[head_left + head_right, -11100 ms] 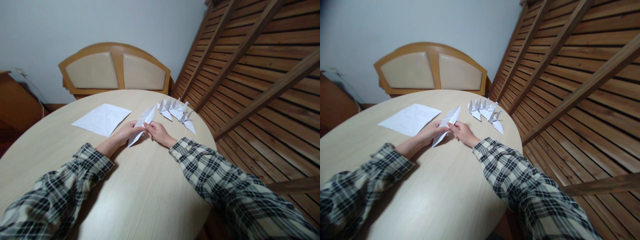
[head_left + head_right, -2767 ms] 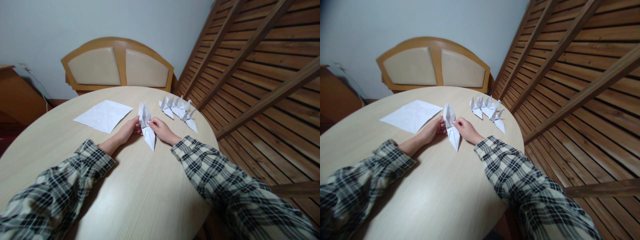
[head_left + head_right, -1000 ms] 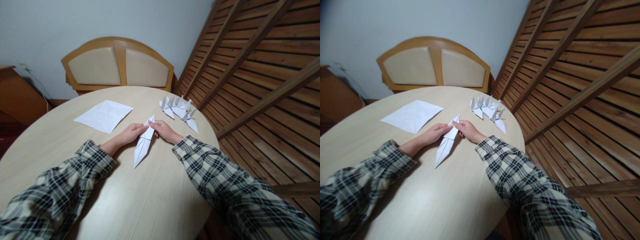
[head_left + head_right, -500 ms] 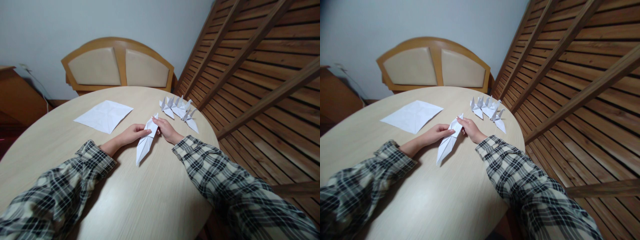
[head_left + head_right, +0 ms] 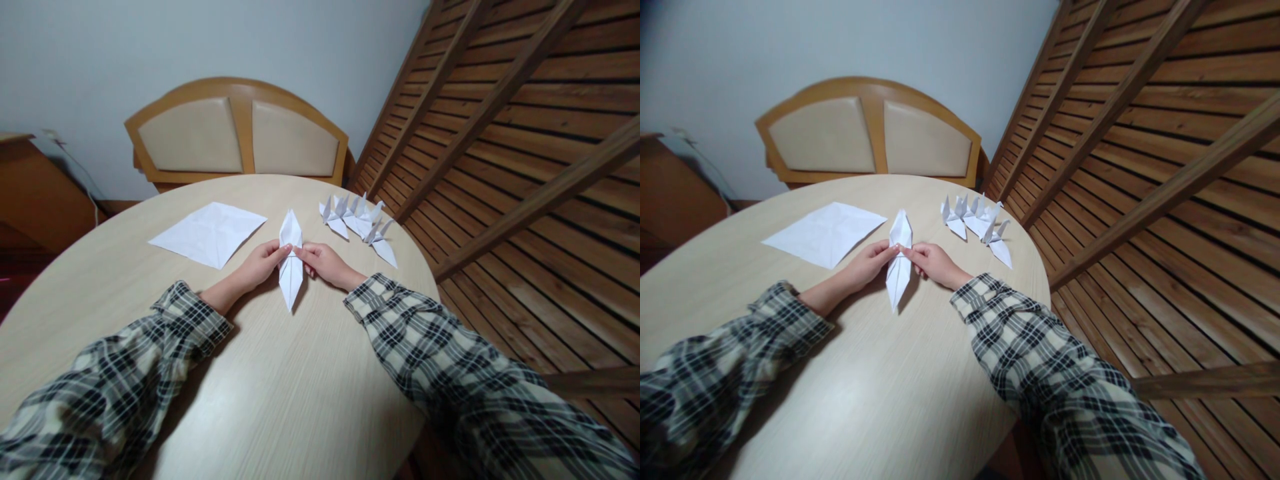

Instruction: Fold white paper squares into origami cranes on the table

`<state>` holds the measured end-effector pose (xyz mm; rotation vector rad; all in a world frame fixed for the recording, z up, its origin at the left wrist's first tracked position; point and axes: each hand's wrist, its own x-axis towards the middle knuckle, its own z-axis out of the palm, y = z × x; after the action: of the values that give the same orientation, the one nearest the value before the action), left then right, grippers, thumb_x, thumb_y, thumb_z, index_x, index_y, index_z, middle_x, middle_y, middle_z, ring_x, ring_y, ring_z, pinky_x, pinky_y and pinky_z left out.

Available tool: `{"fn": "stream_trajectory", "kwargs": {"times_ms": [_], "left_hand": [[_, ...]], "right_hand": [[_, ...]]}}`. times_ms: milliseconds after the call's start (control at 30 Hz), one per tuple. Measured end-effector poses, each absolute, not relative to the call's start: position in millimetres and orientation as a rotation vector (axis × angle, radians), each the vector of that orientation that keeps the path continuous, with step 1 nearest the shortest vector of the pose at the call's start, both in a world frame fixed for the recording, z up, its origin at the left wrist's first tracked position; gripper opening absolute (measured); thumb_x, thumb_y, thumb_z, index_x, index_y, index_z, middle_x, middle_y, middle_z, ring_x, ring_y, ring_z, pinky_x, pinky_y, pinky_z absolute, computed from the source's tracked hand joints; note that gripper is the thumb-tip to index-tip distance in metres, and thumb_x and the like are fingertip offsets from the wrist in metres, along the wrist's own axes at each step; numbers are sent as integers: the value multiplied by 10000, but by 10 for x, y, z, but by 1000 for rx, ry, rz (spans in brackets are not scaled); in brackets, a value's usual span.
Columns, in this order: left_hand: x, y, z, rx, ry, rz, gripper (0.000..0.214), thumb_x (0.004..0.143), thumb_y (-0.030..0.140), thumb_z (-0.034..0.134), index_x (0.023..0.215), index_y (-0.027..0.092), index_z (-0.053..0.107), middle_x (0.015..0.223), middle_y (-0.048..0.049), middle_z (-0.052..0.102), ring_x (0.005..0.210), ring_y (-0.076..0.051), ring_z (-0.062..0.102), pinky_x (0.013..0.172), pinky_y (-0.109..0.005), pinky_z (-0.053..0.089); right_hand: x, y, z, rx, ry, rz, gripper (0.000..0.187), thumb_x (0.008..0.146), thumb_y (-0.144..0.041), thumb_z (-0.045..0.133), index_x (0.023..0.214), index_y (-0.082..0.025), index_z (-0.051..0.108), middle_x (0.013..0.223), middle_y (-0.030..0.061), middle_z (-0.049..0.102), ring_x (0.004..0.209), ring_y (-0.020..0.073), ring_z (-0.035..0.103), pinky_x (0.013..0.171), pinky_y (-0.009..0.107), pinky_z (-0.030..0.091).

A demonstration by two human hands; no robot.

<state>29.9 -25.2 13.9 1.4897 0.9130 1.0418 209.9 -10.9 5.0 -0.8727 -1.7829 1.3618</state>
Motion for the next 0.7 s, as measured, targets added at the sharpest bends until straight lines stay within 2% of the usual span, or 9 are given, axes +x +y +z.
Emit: {"fn": "stream_trajectory", "kwargs": {"times_ms": [267, 500, 700], "left_hand": [[296, -232, 88, 1446, 857, 1001, 199, 853, 336, 610, 838, 138, 613, 741, -36, 596, 627, -127, 492, 597, -267, 392], [322, -270, 174, 1413, 857, 1041, 230, 870, 356, 598, 758, 155, 586, 631, 11, 490, 549, -98, 416, 522, -243, 333], [331, -283, 203, 1388, 859, 1100, 217, 846, 337, 631, 738, 163, 559, 627, 19, 482, 543, -89, 420, 516, -231, 337]], "right_hand": [[2121, -75, 26, -874, -1802, 1373, 446, 875, -566, 545, 655, -180, 509, 513, -41, 468, 439, 76, 413, 405, 209, 303], [2107, -48, 7, -873, -1675, 1339, 418, 854, -570, 561, 703, -183, 520, 577, -30, 490, 506, 97, 454, 452, 224, 337], [2094, -44, 16, -798, -1607, 1314, 354, 850, -531, 590, 773, -201, 490, 640, -44, 464, 553, 99, 431, 497, 231, 326]]}}
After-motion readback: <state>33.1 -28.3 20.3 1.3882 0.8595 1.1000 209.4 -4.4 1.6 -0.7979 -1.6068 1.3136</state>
